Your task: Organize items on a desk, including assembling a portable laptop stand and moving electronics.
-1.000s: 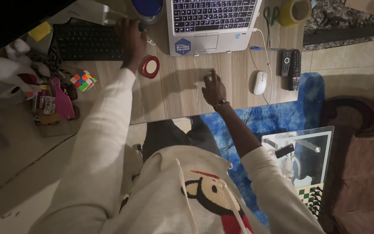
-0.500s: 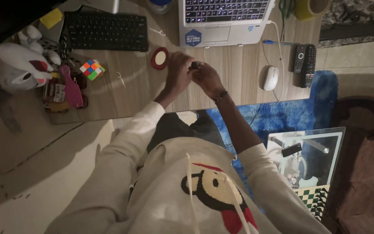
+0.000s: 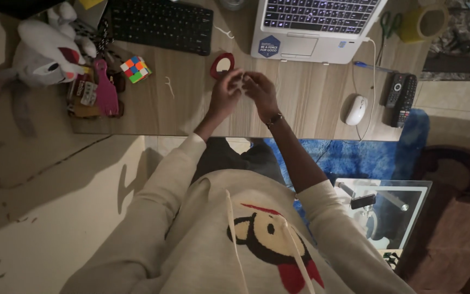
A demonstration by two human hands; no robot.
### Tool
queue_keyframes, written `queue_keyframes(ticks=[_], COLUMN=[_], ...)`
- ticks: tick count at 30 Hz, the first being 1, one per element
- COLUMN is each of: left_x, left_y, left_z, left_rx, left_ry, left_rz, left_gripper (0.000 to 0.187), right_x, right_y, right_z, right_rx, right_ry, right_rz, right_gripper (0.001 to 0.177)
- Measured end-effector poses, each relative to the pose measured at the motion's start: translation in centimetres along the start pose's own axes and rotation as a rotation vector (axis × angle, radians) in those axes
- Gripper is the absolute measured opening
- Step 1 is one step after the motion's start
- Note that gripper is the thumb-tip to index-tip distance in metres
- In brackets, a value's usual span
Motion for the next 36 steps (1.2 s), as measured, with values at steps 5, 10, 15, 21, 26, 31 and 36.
queue_keyframes(ticks=[5, 10, 15, 21, 26, 31, 36], left_x=[-0.3, -1.2, -2.7, -5.5, -6.5, -7.1, -7.4], left_y=[-7.3, -9.6, -12.9, -11.7, -12.6, -11.9, -10.9], left_z=[1.7, 2.2, 2.9, 3.8, 5.0, 5.0, 4.8], left_rx=[-1.023, -0.902, -1.009, -0.994, -0.798, -0.843, -0.923], left_ry=[0.222, 0.107, 0.273, 0.435, 0.405, 0.407, 0.461], left_rz=[1.261, 1.474, 1.353, 1.320, 1.200, 1.332, 1.348], left_gripper=[0.033, 0.037, 0.034, 0.038, 0.026, 0.028, 0.039], right_x=[4.4, 10.1, 8.4, 8.0, 8.8, 8.5, 8.4], right_y=[-4.6, -8.4, -5.4, -5.3, -4.4, -2.2, -1.6], right_z=[1.8, 5.2, -1.9, -11.3, -15.1, -16.8, -17.7], right_rx=[-0.439, -0.951, -0.815, -0.925, -0.938, -1.163, -1.076], right_ry=[0.058, -0.189, -0.157, 0.056, 0.103, 0.166, 0.195], right_rz=[0.526, 0.978, 0.964, 1.212, 1.572, 1.786, 1.845], right_gripper=[0.035, 0.031, 0.027, 0.014, 0.012, 0.012, 0.016])
Point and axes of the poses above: each hand's wrist, its own z-axis away from the middle knuckle, its own x-axis out of the palm, y = z × x, the point moved 4 cm from there along -z, towards the middle knuckle, and after that the axes turned 11 degrees about y, right-handed, at the moved point
